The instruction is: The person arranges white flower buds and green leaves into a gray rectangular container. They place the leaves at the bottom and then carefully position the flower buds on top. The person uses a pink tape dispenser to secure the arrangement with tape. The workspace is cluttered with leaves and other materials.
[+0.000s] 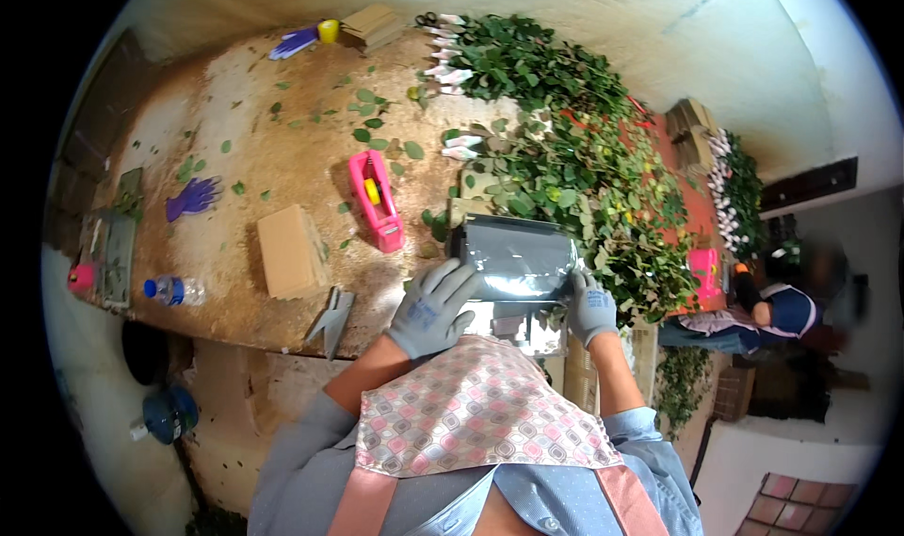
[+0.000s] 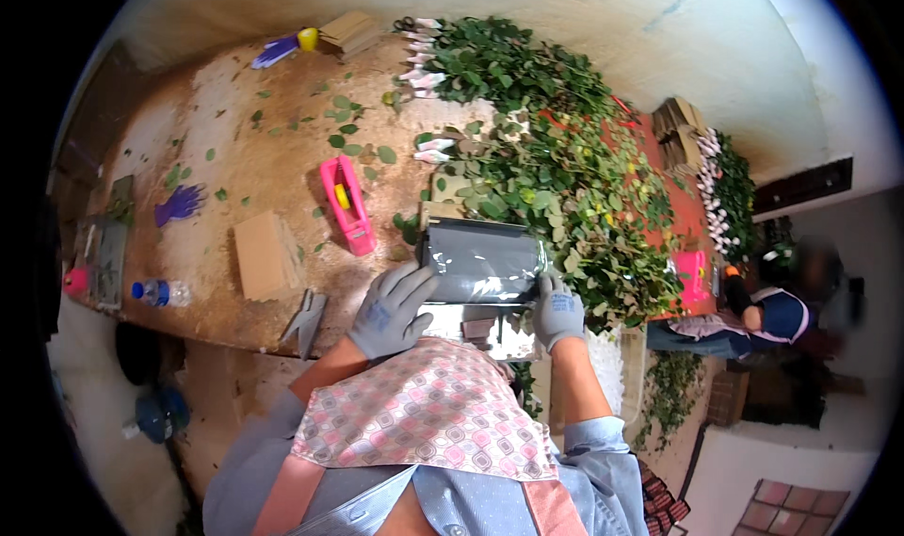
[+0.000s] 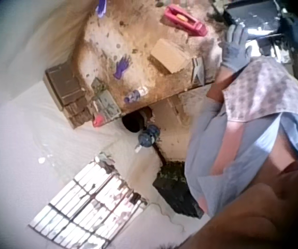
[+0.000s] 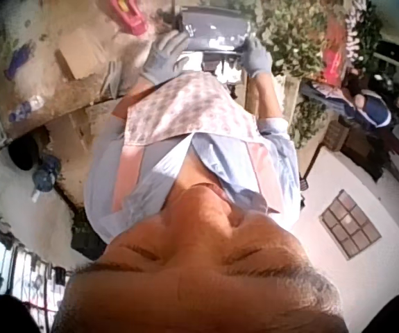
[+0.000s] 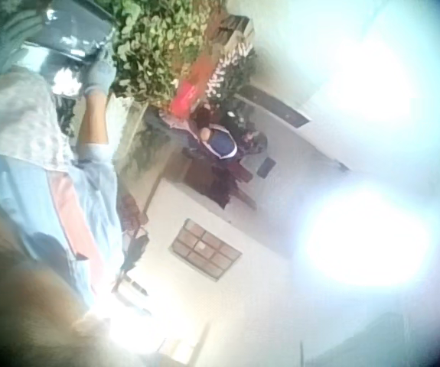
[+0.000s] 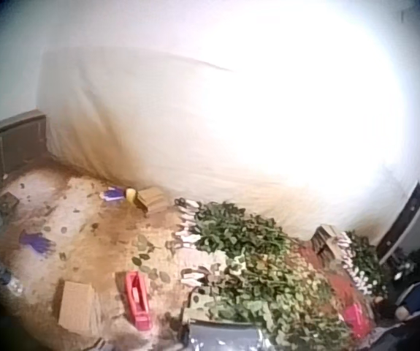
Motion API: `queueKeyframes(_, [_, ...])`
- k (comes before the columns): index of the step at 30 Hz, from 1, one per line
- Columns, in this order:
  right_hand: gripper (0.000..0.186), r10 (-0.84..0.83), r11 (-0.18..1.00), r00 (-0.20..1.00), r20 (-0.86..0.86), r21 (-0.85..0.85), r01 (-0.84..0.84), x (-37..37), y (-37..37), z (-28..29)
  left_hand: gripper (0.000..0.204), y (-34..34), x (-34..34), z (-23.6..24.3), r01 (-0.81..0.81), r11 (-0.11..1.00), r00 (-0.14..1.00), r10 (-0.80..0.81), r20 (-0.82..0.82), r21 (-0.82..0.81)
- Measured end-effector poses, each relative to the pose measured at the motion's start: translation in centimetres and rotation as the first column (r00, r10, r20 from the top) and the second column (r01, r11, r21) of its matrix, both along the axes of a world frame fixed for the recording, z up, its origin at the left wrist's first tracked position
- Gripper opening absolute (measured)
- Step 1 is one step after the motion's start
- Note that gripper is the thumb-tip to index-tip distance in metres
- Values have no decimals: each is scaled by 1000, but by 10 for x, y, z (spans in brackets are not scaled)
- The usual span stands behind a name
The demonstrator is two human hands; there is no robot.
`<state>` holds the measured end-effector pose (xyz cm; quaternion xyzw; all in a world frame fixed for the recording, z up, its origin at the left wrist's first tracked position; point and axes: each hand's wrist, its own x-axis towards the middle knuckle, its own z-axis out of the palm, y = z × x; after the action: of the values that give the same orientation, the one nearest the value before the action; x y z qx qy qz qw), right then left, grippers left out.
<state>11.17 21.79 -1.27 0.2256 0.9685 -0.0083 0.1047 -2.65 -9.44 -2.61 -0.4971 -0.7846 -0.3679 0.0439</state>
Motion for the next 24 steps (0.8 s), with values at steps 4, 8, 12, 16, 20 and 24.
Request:
queueKeyframes(4, [47, -37, 999, 998, -55, -8, 37, 8, -1, 26, 60, 44, -24, -15, 71, 988, 993, -83, -86, -137])
queueKeyframes(8, [45, 109, 991, 903, -415, -22, -130, -11, -27, 41, 61, 27, -27, -30, 51, 978, 994, -70, -88, -202])
queueKeyframes(12, [46, 79, 981, 995, -53, -172, -87, -14, -13, 24, 58, -28, -14, -53, -11, 981, 999, 20, 48, -192])
queueKeyframes(16, [44, -78, 997, 988, 135, -4, 80, -48, -25, 43, 59, -77, 7, -105, -107, 947, 959, 179, 220, -304])
queueKeyframes(20, [38, 219, 898, 873, -436, -260, -355, -136, -97, 72, 65, -89, 27, -144, -282, 924, 909, 344, 237, -259])
queueKeyframes(24, [34, 43, 494, 941, -335, -812, -311, -226, -173, 13, 67, -85, 31, -161, -393, 871, 870, 456, 188, -295])
